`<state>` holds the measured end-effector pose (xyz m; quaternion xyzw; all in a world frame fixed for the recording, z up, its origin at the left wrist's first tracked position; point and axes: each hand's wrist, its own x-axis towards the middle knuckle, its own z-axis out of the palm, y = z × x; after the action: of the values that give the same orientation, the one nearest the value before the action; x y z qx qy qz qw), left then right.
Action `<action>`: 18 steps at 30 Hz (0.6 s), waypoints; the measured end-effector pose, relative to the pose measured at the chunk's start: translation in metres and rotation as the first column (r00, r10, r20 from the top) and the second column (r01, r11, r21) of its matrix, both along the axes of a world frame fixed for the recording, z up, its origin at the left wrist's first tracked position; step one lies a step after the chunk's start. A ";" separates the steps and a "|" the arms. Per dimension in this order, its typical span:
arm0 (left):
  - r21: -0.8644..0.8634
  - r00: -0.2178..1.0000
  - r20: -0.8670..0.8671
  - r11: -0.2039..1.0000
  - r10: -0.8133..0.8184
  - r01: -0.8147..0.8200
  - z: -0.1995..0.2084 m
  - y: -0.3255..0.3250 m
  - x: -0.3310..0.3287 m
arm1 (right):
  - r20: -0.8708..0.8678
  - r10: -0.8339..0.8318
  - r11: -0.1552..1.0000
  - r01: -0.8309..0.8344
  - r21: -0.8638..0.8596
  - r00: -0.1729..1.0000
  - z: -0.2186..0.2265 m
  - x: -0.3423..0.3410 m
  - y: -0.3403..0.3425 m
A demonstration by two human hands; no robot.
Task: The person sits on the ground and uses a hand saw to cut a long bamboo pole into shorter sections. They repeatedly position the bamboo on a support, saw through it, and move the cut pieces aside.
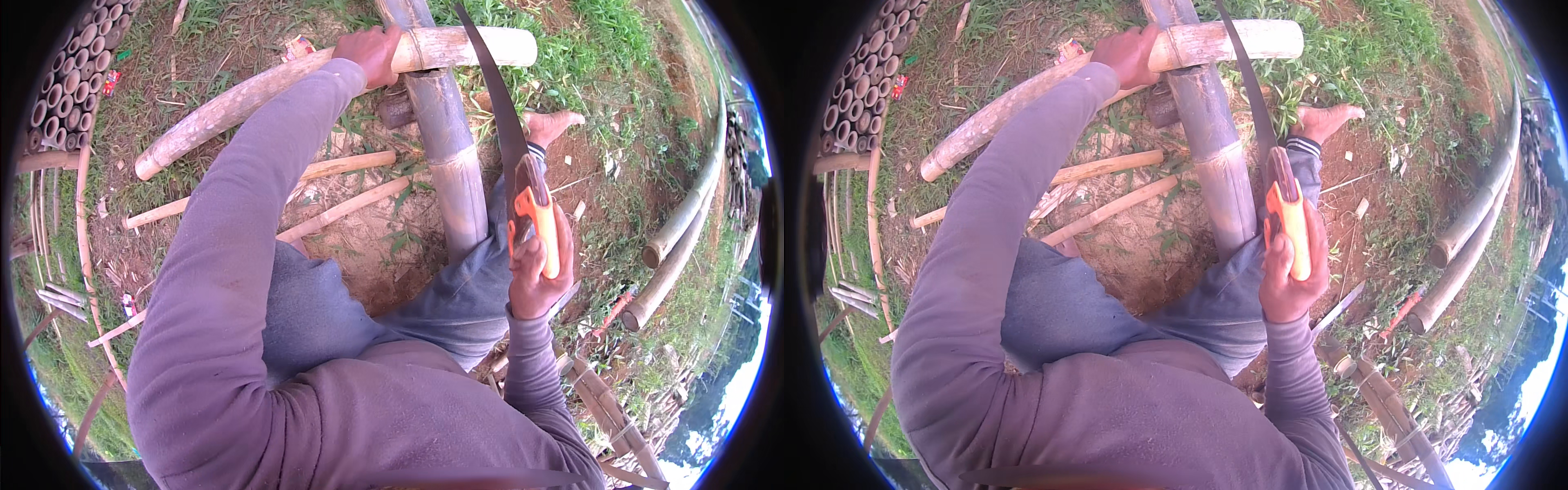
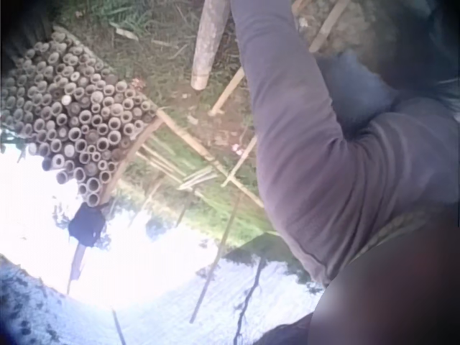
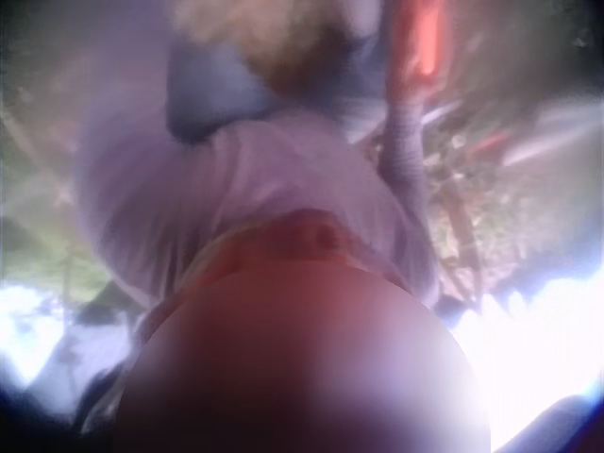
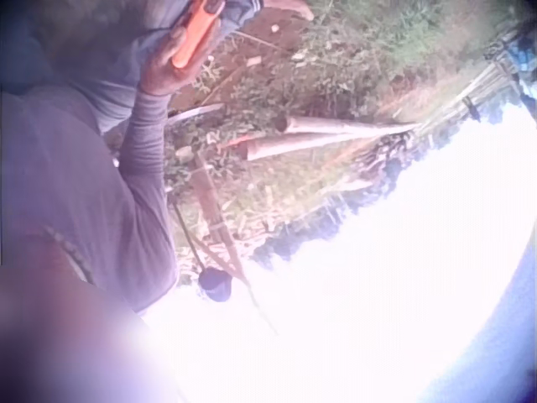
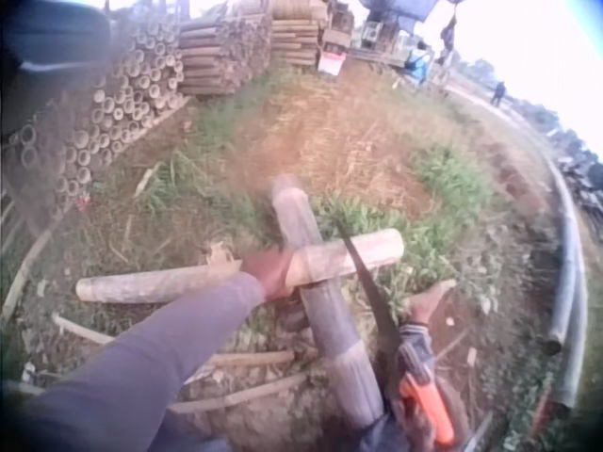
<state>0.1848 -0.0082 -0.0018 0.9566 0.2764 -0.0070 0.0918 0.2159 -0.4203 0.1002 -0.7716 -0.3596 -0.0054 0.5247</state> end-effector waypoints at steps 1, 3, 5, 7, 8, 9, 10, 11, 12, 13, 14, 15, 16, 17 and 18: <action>0.013 1.000 0.011 1.000 0.004 -0.004 0.000 0.000 0.000 | 0.058 0.014 0.999 -0.012 -0.041 0.998 0.000 -0.002 -0.004; 0.053 0.999 0.043 0.999 -0.003 0.001 0.006 -0.012 0.003 | -0.015 0.036 0.997 -0.035 0.076 0.999 -0.024 0.026 0.041; 0.032 0.998 0.065 0.999 -0.020 0.018 -0.002 -0.016 0.002 | 0.020 0.052 0.998 -0.052 0.042 0.998 -0.029 0.071 0.116; 0.058 0.997 0.079 0.998 -0.022 0.017 0.005 -0.010 0.012 | -0.140 0.009 0.999 -0.003 0.041 0.990 -0.008 0.095 0.186; 0.057 0.998 0.069 0.998 -0.008 0.004 0.006 -0.011 0.009 | -0.121 0.028 0.998 -0.022 0.050 0.992 -0.014 0.094 0.181; 0.056 0.998 0.059 0.998 0.003 -0.006 0.008 -0.012 0.006 | -0.101 0.044 0.998 -0.038 0.059 0.994 -0.025 0.094 0.172; 0.060 0.999 0.039 0.998 0.010 -0.013 0.014 -0.008 0.002 | -0.047 0.051 0.997 -0.048 0.058 0.998 -0.024 0.082 0.150; 0.064 0.999 0.030 0.998 0.023 -0.025 0.018 0.000 0.004 | 0.017 0.060 0.997 -0.061 0.057 0.998 -0.020 0.068 0.117; 0.045 0.999 -0.005 0.998 0.035 -0.035 0.011 -0.001 -0.002 | 0.025 0.059 0.995 -0.060 0.078 0.998 -0.026 0.054 0.084; 0.028 1.000 0.006 0.999 0.018 -0.019 0.002 -0.008 -0.009 | 0.020 0.044 0.997 -0.045 0.069 0.999 -0.026 0.032 0.045; 0.021 1.000 0.027 1.000 0.004 -0.004 0.000 -0.007 -0.009 | -0.051 0.053 0.997 -0.050 0.058 0.997 -0.017 0.007 0.008; 0.036 0.998 0.057 0.999 -0.016 0.014 0.002 -0.001 -0.001 | -0.113 0.057 0.996 -0.049 0.068 0.992 -0.015 -0.004 -0.010; 0.047 0.999 0.049 0.999 -0.016 0.014 0.003 -0.004 0.002 | -0.117 0.057 0.994 -0.047 0.094 0.991 -0.025 0.001 -0.010; 0.062 0.998 0.060 0.998 -0.015 0.011 0.004 -0.003 0.003 | -0.112 0.066 0.991 -0.052 0.124 0.992 -0.039 0.010 -0.007; 0.077 0.997 0.071 0.997 -0.013 0.008 0.004 -0.002 0.004 | -0.108 0.074 0.986 -0.057 0.154 0.991 -0.050 0.020 0.003</action>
<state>0.1884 -0.0098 0.0019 0.9605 0.2679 0.0372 0.0650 0.2355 -0.4177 0.0499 -0.7167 -0.3531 0.0285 0.6007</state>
